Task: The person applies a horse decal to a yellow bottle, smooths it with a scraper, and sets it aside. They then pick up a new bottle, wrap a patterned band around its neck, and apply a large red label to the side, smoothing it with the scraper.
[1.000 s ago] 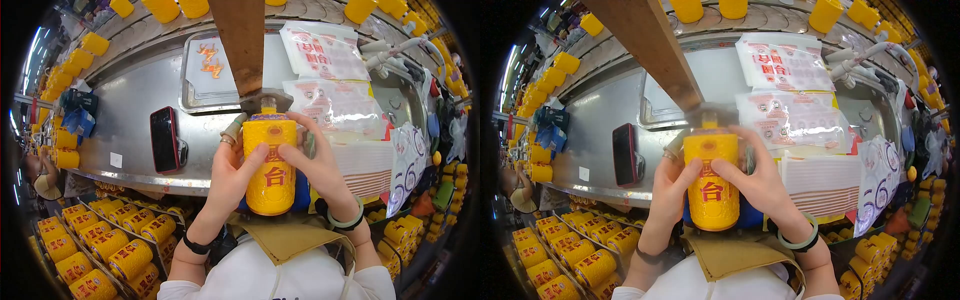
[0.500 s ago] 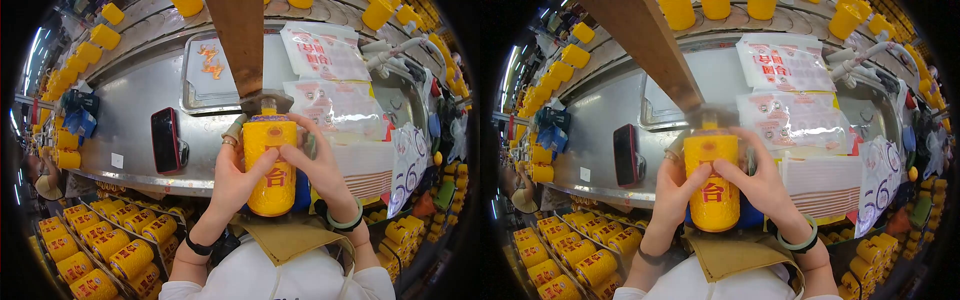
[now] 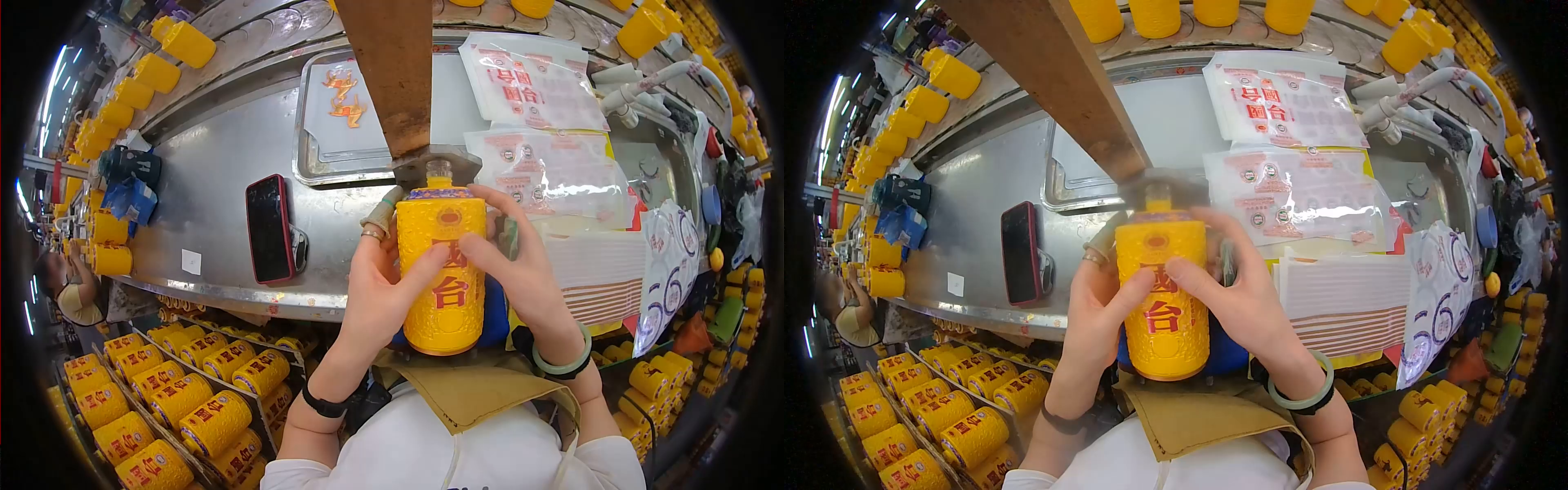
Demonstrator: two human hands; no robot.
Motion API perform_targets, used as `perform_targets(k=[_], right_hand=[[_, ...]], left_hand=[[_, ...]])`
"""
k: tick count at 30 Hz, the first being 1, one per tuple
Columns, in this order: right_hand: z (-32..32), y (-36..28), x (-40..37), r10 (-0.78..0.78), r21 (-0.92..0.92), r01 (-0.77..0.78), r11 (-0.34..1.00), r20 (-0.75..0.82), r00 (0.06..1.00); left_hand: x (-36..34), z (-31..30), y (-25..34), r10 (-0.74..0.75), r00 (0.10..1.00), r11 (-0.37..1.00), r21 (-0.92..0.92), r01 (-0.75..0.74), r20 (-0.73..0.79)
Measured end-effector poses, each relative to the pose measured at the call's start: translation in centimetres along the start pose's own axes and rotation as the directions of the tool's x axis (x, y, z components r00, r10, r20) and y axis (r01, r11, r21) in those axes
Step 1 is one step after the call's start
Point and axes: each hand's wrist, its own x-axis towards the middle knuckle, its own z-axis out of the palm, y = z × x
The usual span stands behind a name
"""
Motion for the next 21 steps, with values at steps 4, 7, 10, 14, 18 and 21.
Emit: perform_targets(k=[4,7,10,14,18,21], right_hand=[[-0.1,0.4,0.1,-0.042,-0.052,0.041,0.998,-0.002,0.999],[-0.3,0.1,0.0,-0.012,-0.079,0.014,0.997,0.021,1.000],[-0.1,-0.3,0.0,-0.031,-0.087,0.033,0.996,0.018,0.999],[-0.9,-1.6,0.2,-0.094,-0.178,0.092,0.980,0.001,0.996],[-1.1,-3.4,0.5,-0.308,-0.285,0.287,0.915,-0.028,0.951],[-0.1,-5.9,0.5,-0.482,-0.535,0.463,0.707,0.115,0.869]], left_hand=[[-0.1,0.1,0.1,0.000,1.000,1.000,-0.001,0.000,0.007],[0.0,0.0,0.0,-0.014,1.000,1.000,-0.026,0.014,-0.011],[0.0,-0.1,-0.1,-0.016,1.000,0.999,-0.029,0.016,-0.008],[-0.1,-0.3,-0.1,-0.050,0.999,0.990,-0.135,0.048,-0.017],[-0.3,-0.4,-0.1,-0.050,0.999,0.994,-0.099,0.050,-0.003],[-0.2,-0.6,0.0,-0.084,0.996,0.975,-0.206,0.086,0.017]])
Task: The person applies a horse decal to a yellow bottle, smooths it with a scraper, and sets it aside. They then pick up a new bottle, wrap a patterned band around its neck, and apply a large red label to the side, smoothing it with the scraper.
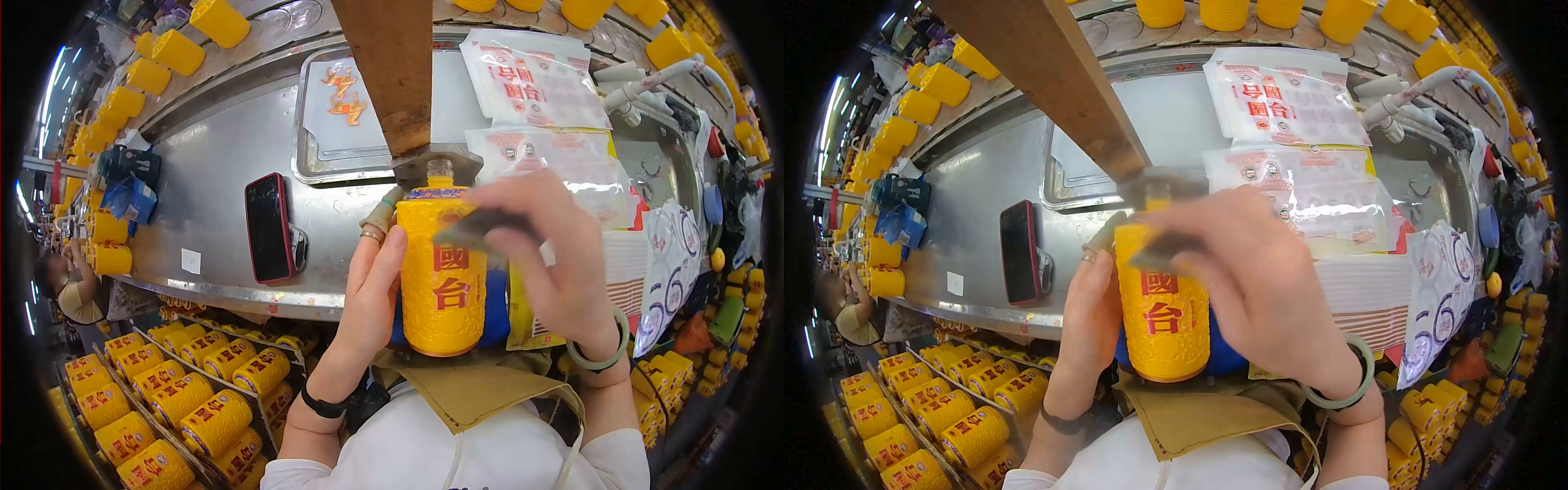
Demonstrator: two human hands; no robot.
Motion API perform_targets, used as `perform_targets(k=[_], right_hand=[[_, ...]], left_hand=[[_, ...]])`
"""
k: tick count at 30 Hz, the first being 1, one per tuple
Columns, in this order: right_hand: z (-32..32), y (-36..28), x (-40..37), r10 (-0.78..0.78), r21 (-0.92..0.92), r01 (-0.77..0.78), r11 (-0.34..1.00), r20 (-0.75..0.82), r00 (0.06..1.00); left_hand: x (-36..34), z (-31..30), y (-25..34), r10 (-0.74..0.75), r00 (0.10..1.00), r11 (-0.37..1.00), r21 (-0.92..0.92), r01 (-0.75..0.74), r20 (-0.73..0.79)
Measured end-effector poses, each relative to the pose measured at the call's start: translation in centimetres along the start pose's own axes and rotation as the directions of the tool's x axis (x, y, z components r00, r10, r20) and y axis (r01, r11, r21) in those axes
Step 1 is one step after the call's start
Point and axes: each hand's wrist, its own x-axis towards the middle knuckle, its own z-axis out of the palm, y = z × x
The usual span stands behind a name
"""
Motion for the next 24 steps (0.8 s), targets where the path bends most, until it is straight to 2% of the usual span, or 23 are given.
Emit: perform_targets(k=[1,2,4,6,7,8,9,10,11,12,14,15,16,19,24], right_hand=[[-0.1,-0.2,0.5,-0.163,-0.175,0.185,0.967,0.132,0.978],[-0.2,-0.6,0.9,-0.292,-0.315,0.378,0.871,0.288,0.912],[-0.5,-1.3,1.2,-0.258,-0.355,0.337,0.872,0.251,0.933],[-1.4,-1.0,1.4,-0.308,-0.436,0.326,0.839,0.115,0.944],[-1.8,-1.0,1.0,-0.213,-0.338,0.232,0.912,0.091,0.973],[-1.7,-0.6,0.5,-0.212,-0.337,0.230,0.913,0.091,0.973],[-1.4,0.2,-0.1,-0.099,-0.127,0.098,0.987,0.001,0.995],[-1.1,0.8,-0.8,0.033,0.100,-0.027,0.995,-0.061,0.998],[-1.2,0.9,-1.7,0.131,0.213,-0.128,0.969,-0.002,0.991],[-1.0,0.9,-2.5,0.297,0.362,-0.297,0.883,0.057,0.953],[-0.6,2.9,-4.4,0.238,0.295,-0.279,0.914,0.167,0.957],[-0.1,2.8,-4.9,0.307,0.333,-0.363,0.870,0.210,0.928],[0.5,3.0,-5.5,0.307,0.335,-0.364,0.869,0.212,0.928],[2.2,2.7,-6.2,0.524,0.390,-0.564,0.728,0.214,0.824],[2.4,3.1,-6.3,0.514,0.392,-0.559,0.730,0.225,0.828]], left_hand=[[0.0,-0.1,0.1,-0.011,1.000,1.000,-0.006,0.011,0.014],[-0.1,-0.1,0.1,-0.021,0.999,1.000,-0.012,0.021,0.029],[0.0,0.2,0.1,-0.011,1.000,1.000,-0.003,0.011,0.015],[-0.1,0.2,0.1,0.002,1.000,1.000,0.008,-0.002,-0.001],[-0.2,0.1,0.0,0.021,1.000,0.998,0.067,-0.022,0.007],[-0.3,0.0,-0.1,0.039,0.999,0.991,0.126,-0.041,0.016],[-0.5,0.0,-0.1,0.038,0.999,0.991,0.127,-0.040,0.018],[-0.9,0.0,-0.1,0.035,0.999,0.987,0.155,-0.034,0.001],[-1.3,0.0,-0.1,0.032,0.999,0.983,0.183,-0.028,-0.017],[-1.5,-0.1,-0.1,0.030,0.999,0.983,0.183,-0.026,-0.017],[-1.9,-0.2,-0.2,0.026,1.000,0.989,0.147,-0.027,0.014],[-2.0,-0.2,-0.3,0.025,1.000,0.989,0.148,-0.026,0.011],[-2.1,-0.1,-0.4,0.040,0.998,0.984,0.174,-0.047,0.040],[-2.1,-0.2,-0.4,0.052,0.996,0.976,0.208,-0.065,0.070],[-2.1,-0.2,-0.3,0.052,0.995,0.971,0.227,-0.070,0.088]])
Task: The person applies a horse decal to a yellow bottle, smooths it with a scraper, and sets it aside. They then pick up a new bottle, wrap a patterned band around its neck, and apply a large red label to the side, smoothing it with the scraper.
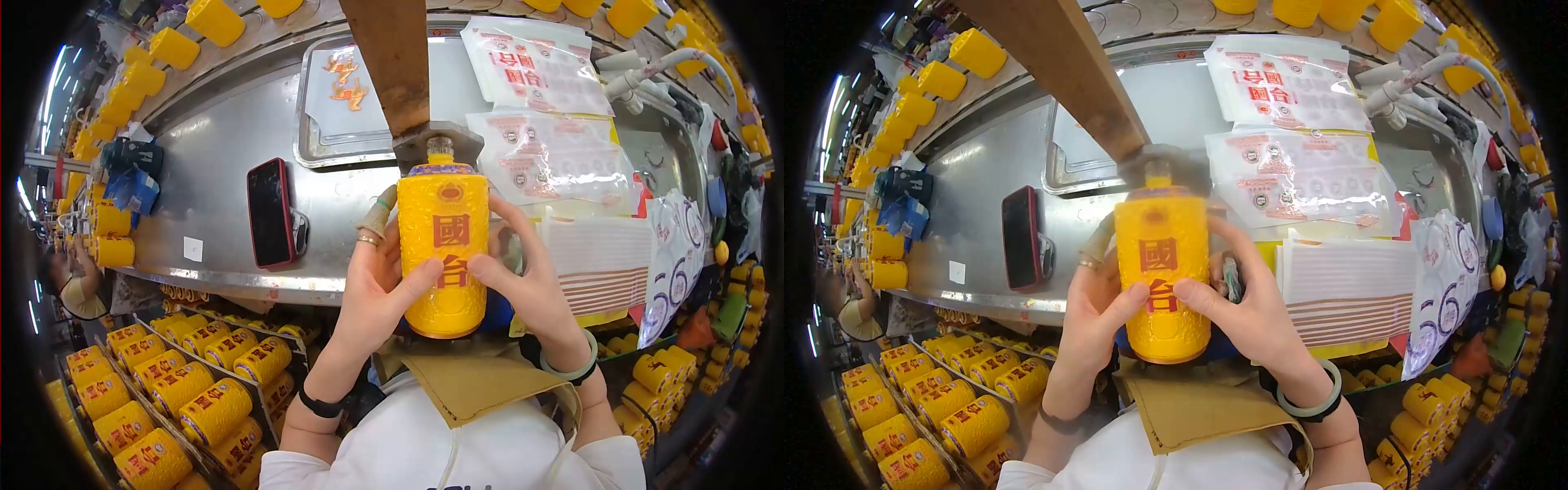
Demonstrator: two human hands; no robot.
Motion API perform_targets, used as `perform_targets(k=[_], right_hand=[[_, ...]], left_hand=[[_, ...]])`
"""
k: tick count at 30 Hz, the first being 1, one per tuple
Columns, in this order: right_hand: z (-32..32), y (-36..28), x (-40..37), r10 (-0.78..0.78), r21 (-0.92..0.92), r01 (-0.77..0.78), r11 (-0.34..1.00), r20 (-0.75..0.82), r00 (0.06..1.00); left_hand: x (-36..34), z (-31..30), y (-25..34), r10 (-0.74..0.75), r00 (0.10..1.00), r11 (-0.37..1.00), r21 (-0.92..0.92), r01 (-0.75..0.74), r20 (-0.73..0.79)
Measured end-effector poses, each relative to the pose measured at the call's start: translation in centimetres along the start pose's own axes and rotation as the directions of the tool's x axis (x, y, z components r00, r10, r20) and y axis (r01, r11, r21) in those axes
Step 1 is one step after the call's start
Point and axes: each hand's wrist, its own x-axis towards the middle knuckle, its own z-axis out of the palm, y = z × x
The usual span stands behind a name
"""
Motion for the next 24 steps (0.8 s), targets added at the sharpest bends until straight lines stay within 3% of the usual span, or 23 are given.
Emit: perform_targets(k=[8,24], right_hand=[[0.02,0.15,0.08,-0.076,-0.059,0.076,0.995,-0.001,0.997],[0.09,0.05,-0.08,-0.023,-0.034,0.023,0.999,-0.012,1.000]], left_hand=[[0.04,-0.26,-0.22,-0.001,1.000,0.999,-0.044,0.002,0.009],[-0.11,-0.51,-0.63,0.009,0.999,0.999,-0.032,-0.008,0.030]])
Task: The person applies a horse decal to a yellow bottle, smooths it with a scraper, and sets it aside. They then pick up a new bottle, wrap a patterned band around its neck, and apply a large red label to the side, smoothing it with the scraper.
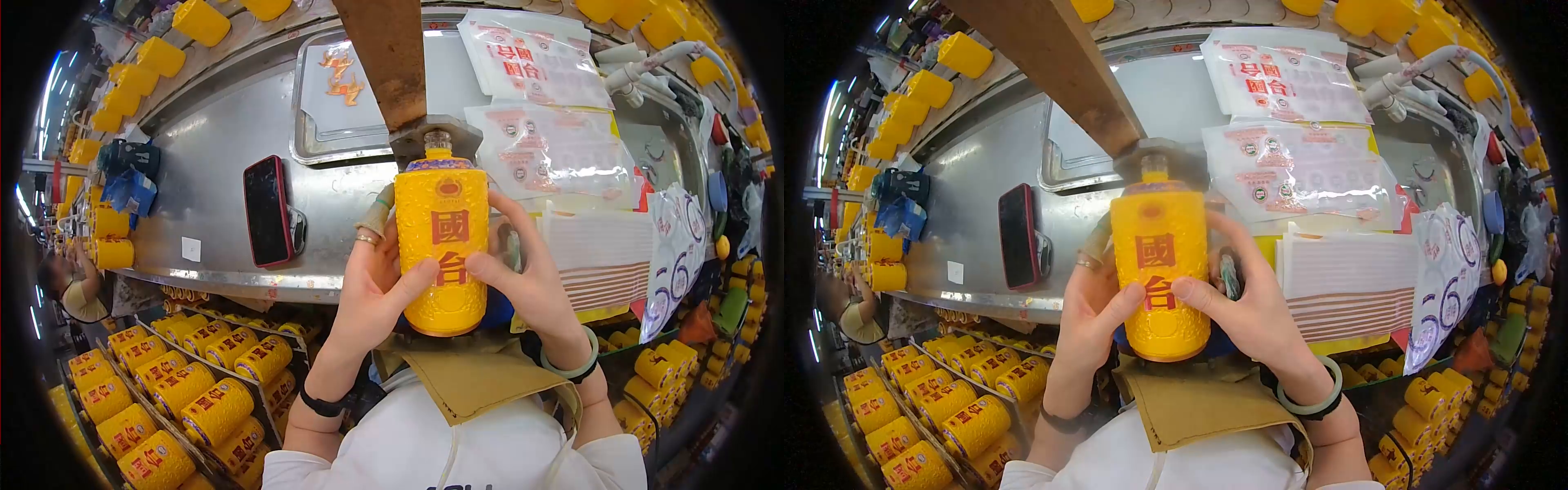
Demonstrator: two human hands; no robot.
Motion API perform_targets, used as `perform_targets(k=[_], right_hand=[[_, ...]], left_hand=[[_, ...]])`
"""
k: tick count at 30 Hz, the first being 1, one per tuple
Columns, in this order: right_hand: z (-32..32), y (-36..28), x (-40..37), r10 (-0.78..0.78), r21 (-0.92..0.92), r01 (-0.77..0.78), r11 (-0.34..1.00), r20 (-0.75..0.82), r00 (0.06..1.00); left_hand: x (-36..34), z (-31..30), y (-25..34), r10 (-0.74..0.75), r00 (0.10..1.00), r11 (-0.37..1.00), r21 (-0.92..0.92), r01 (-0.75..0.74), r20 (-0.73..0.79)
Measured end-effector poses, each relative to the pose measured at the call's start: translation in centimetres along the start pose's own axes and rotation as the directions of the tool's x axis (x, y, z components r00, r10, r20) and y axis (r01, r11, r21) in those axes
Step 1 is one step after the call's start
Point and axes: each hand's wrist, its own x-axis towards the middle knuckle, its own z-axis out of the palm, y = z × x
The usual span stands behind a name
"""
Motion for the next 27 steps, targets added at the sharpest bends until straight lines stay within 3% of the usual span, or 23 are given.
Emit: perform_targets(k=[3,5,8,10,12,13,14,15,16,18,21,24,26,27], right_hand=[[-0.4,0.1,0.2,0.000,0.002,0.000,1.000,0.002,1.000],[-1.2,0.1,0.5,-0.124,-0.109,0.133,0.985,0.082,0.989],[-1.3,-2.3,0.2,-0.047,0.008,0.047,0.999,-0.017,0.999],[-1.5,-2.8,0.4,-0.224,-0.069,0.217,0.974,-0.107,0.969],[-0.7,-3.0,1.1,-0.538,-0.234,0.496,0.836,-0.182,0.823],[-1.1,-3.4,1.2,-0.539,-0.235,0.496,0.836,-0.184,0.822],[-1.8,-4.1,1.1,-0.727,-0.487,0.651,0.582,0.047,0.685],[-2.1,-4.5,1.0,-0.791,-0.631,0.741,0.231,0.321,0.521],[-1.8,-4.3,0.6,-0.792,-0.632,0.739,0.233,0.318,0.521],[-0.7,-3.8,-0.8,-0.753,-0.591,0.806,0.020,0.522,0.401],[-0.9,-3.3,-2.6,-0.717,-0.506,0.858,0.085,0.567,0.405],[-0.8,-3.4,-2.4,-0.798,-0.566,0.823,0.054,0.471,0.377],[-1.1,-3.1,-2.4,-0.791,-0.591,0.805,0.045,0.471,0.390],[-1.2,-3.1,-2.7,-0.754,-0.521,0.843,0.135,0.498,0.429]], left_hand=[[0.0,-0.1,0.0,0.017,1.000,0.999,0.037,-0.018,0.016],[-0.2,-0.7,-0.5,-0.015,1.000,0.998,-0.064,0.015,0.005],[-0.3,0.0,-0.2,-0.006,1.000,1.000,0.006,0.006,-0.030],[-0.3,0.2,-0.1,-0.014,0.999,1.000,-0.018,0.014,-0.030],[-0.2,0.3,-0.1,-0.023,0.999,0.999,-0.044,0.022,-0.026],[-0.2,0.2,-0.1,-0.031,0.999,0.994,-0.109,0.029,-0.022],[-0.3,0.1,-0.1,-0.040,0.999,0.984,-0.173,0.036,-0.019],[-0.3,0.1,-0.2,-0.041,0.999,0.985,-0.171,0.038,-0.017],[-0.3,0.0,-0.3,-0.031,0.999,0.984,-0.175,0.027,-0.018],[-0.4,0.0,-0.3,-0.024,1.000,0.984,-0.177,0.020,-0.016],[-0.4,0.2,-0.1,-0.013,0.999,0.992,-0.122,0.009,-0.029],[-0.3,0.4,-0.3,-0.010,0.999,0.992,-0.125,0.005,-0.036],[-0.4,0.2,-0.4,-0.037,0.998,0.999,-0.025,0.035,-0.056],[-0.3,0.2,-0.3,-0.038,0.998,0.999,-0.026,0.037,-0.050]])
